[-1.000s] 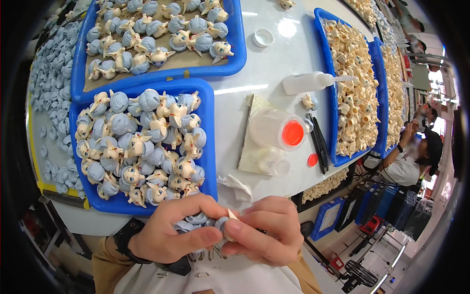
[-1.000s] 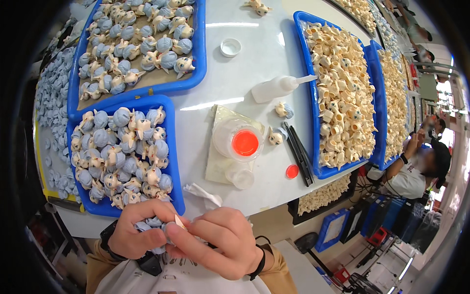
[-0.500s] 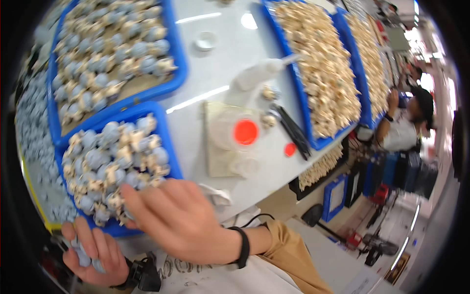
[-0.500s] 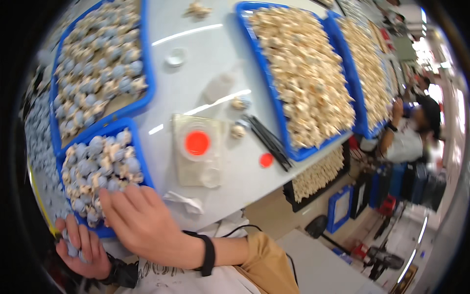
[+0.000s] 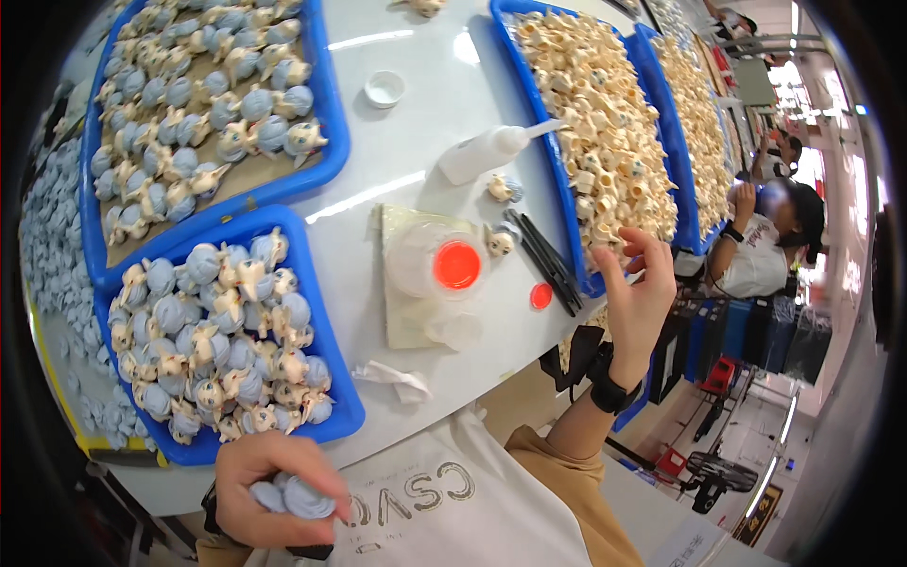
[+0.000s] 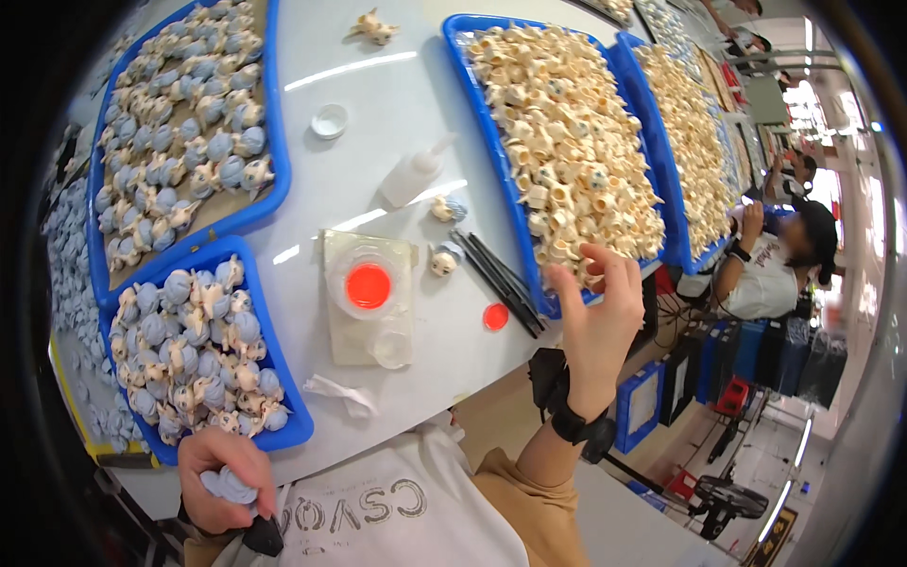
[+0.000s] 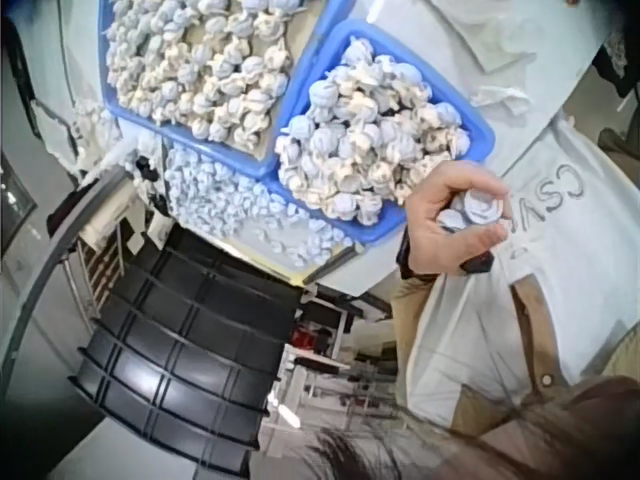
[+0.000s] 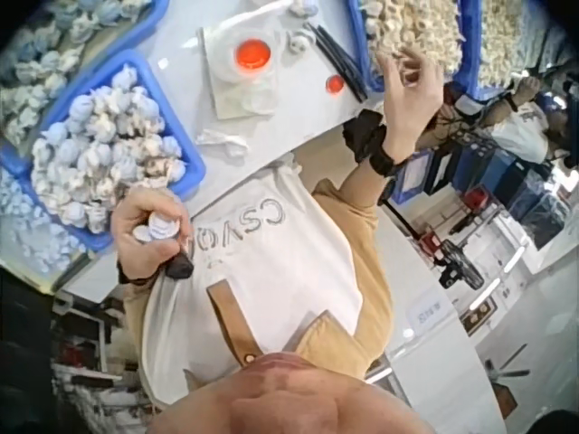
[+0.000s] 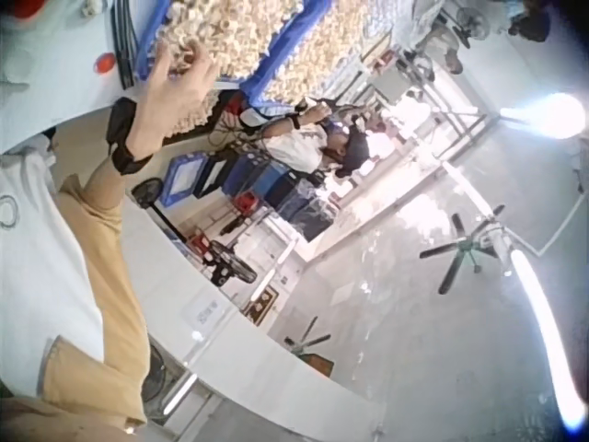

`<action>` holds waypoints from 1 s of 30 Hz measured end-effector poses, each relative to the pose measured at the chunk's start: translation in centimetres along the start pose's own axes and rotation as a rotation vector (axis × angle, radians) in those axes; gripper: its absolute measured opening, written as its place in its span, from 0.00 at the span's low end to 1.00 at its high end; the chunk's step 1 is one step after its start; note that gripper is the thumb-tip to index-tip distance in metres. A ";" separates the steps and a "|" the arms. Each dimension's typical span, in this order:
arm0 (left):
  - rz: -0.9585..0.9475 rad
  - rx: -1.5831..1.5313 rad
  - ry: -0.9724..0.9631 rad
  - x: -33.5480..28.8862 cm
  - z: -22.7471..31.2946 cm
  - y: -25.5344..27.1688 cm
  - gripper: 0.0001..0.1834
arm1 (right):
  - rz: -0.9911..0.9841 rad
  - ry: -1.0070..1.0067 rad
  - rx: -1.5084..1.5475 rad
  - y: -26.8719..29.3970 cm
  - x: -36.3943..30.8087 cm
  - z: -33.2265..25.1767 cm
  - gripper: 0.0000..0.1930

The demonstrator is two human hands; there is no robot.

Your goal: The person assembles small figurines by attaching blue fabric heads to beige plastic bodies. They pick up a head and a body, apply glue from a bottle to the body, and press the head onto it. The completed figurines are placed into blue trays on the table.

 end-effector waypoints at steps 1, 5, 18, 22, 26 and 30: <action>-0.074 0.157 0.049 0.5 -0.1 -0.6 0.16 | -0.018 0.031 -0.012 -0.9 0.0 -0.2 0.10; -0.182 0.435 0.159 1.3 -1.0 -2.3 0.19 | -0.006 0.061 -0.059 -0.5 0.0 -1.1 0.08; -0.282 0.482 0.146 1.3 -2.1 -3.6 0.23 | -0.620 0.342 1.253 -2.8 -10.7 -16.0 0.12; -0.295 0.504 0.159 0.7 -2.7 -3.4 0.23 | -0.596 0.405 0.910 -3.9 -11.5 -16.0 0.16; -0.338 0.431 0.204 0.5 -3.0 -3.2 0.25 | -0.581 0.526 0.870 -3.7 -11.9 -16.9 0.19; -0.276 0.441 0.138 0.6 -1.9 -2.7 0.25 | -0.558 0.483 0.870 -3.6 -11.7 -16.6 0.20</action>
Point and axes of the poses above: each hand's wrist, its own x-axis towards the middle knuckle, its own y-axis out of the back of the hand, z = x × y, the point moved 10 cm from there along x, towards the middle knuckle, and after that the axes turned 4 degrees about x, right-handed, at the moved point
